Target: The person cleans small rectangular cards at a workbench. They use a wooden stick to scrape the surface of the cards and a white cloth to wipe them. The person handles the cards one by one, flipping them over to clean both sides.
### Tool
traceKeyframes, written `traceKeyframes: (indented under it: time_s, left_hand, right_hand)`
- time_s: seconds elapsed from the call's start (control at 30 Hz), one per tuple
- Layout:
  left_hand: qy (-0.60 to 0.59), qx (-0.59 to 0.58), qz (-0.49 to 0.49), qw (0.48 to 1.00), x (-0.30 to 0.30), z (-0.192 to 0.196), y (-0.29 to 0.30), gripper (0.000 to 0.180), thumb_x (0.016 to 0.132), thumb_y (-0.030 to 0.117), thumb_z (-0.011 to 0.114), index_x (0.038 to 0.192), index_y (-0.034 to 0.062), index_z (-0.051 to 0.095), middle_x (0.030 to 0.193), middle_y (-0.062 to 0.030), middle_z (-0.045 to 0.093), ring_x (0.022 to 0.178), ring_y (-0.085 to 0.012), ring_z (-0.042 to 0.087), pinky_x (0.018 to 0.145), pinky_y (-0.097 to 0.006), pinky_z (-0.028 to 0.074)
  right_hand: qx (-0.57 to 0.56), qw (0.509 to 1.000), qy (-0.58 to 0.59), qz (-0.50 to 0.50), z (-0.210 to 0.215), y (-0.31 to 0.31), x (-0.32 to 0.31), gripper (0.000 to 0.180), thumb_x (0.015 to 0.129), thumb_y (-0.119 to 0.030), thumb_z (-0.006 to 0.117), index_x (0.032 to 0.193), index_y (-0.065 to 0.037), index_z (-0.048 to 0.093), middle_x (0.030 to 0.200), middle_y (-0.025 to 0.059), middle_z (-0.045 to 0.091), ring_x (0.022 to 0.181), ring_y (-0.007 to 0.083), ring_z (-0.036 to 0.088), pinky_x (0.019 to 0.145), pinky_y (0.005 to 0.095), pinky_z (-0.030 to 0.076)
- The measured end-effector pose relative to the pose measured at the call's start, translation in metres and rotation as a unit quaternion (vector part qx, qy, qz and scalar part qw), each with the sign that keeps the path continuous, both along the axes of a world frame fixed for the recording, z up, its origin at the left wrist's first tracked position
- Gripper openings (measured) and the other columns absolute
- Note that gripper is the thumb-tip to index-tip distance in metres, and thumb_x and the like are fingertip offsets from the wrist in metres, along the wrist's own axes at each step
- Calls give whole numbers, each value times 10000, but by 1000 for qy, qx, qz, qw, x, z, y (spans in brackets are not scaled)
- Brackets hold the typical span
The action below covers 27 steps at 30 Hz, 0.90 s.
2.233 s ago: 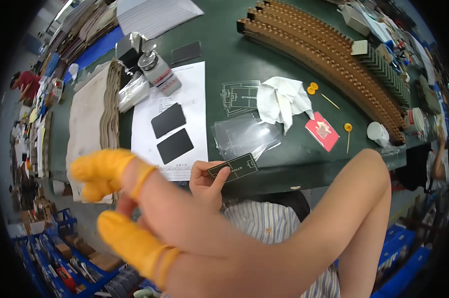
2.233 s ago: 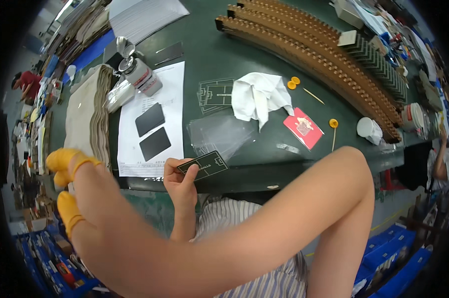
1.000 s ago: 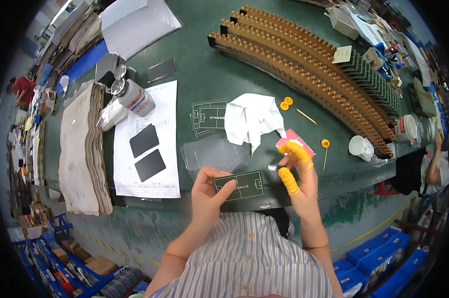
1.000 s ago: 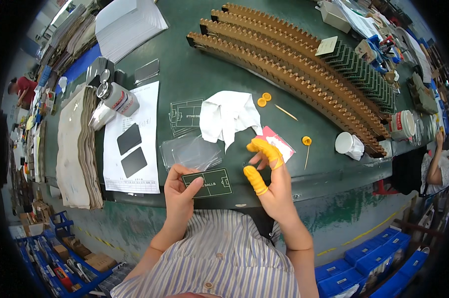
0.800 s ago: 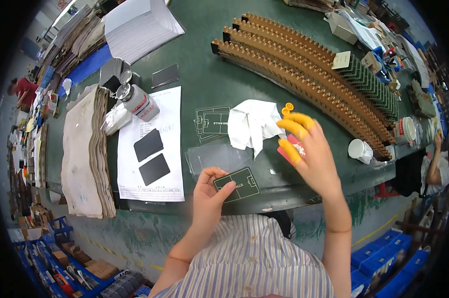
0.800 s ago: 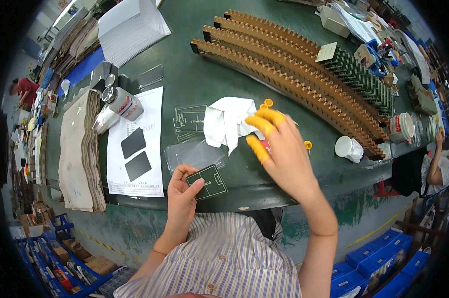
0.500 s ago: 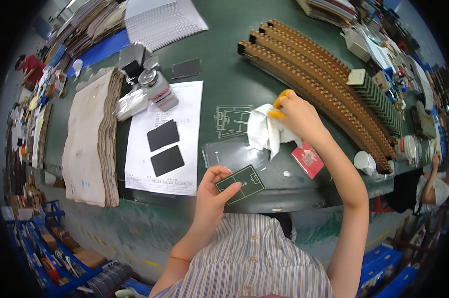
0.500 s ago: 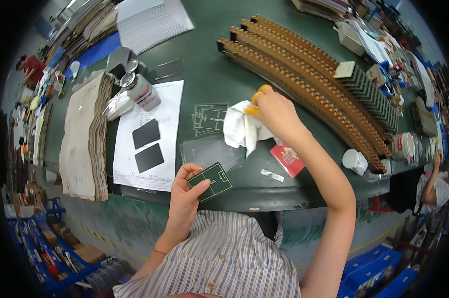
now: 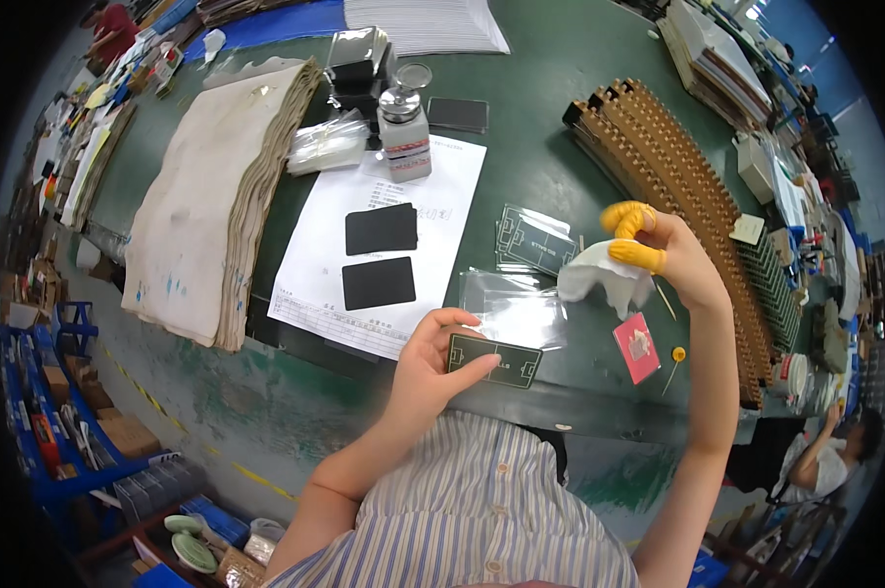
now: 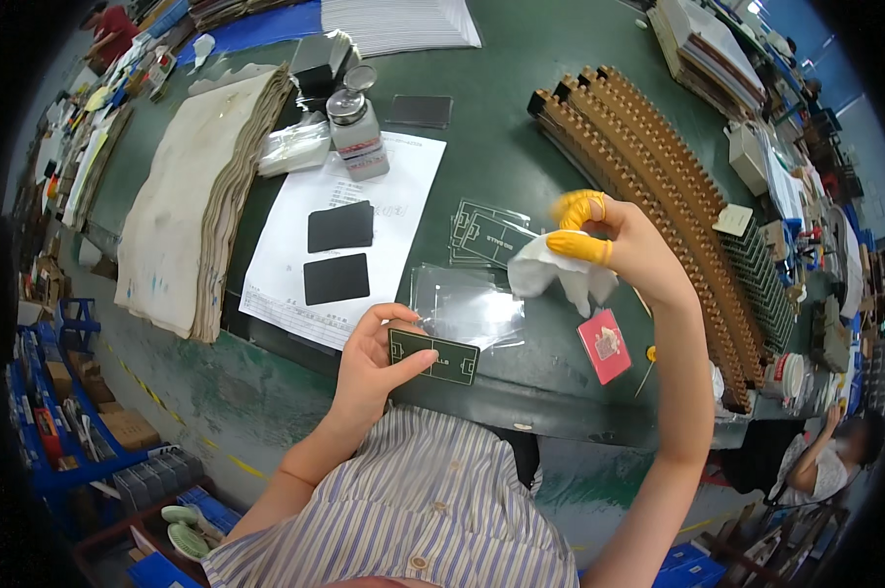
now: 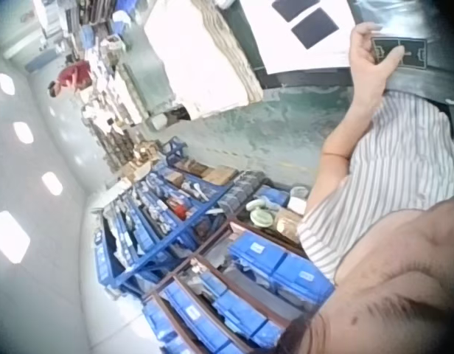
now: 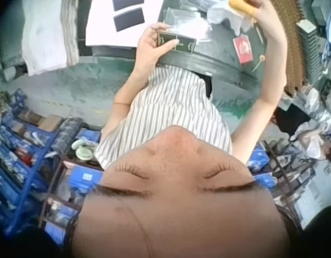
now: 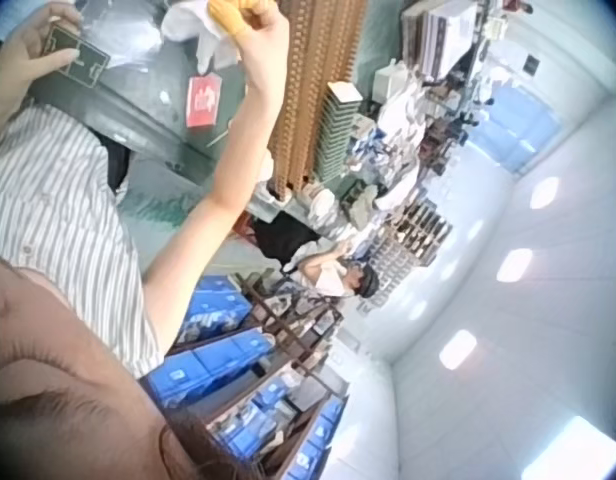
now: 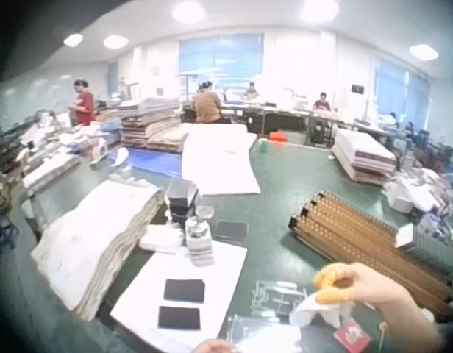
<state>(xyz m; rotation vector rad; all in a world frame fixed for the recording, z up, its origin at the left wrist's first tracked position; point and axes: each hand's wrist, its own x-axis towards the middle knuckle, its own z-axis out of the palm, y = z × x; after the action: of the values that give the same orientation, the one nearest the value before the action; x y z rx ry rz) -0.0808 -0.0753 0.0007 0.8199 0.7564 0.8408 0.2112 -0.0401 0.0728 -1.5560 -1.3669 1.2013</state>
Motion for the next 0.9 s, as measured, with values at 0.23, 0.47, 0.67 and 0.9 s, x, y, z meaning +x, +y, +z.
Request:
traceKeyframes:
  time_s: [0.23,0.47,0.67,0.9]
  left_hand:
    - [-4,-9,37,999,-16,1,1,394,757,-84,668,1086,26,483,879,-60,608,823,-111,600,742,-236,486]
    - [5,16,105,994,-34,-2,1,393,747,-101,668,1074,30,493,874,-46,611,801,-101,602,729,-229,486]
    - [-3,21,140,990,-43,0,-2,402,744,-121,656,1075,36,493,841,-22,583,790,-88,597,707,-218,492]
    - [10,25,153,988,-49,-2,0,394,748,-113,655,1075,36,495,838,-9,566,782,-76,588,701,-210,487]
  right_hand:
    - [17,957,290,17,16,36,-56,283,938,-322,525,1001,-47,547,804,86,628,760,158,633,666,285,505]
    - [499,798,-336,25,8,123,-122,186,814,-87,614,997,-72,644,982,40,642,861,183,593,788,309,468]
    - [558,669,-490,22,1,155,-142,160,711,-57,614,830,-94,715,955,11,649,931,187,559,891,321,410]
    - [529,697,-484,3,-6,156,-151,129,719,-43,616,776,-81,725,956,5,657,956,166,555,949,367,357]
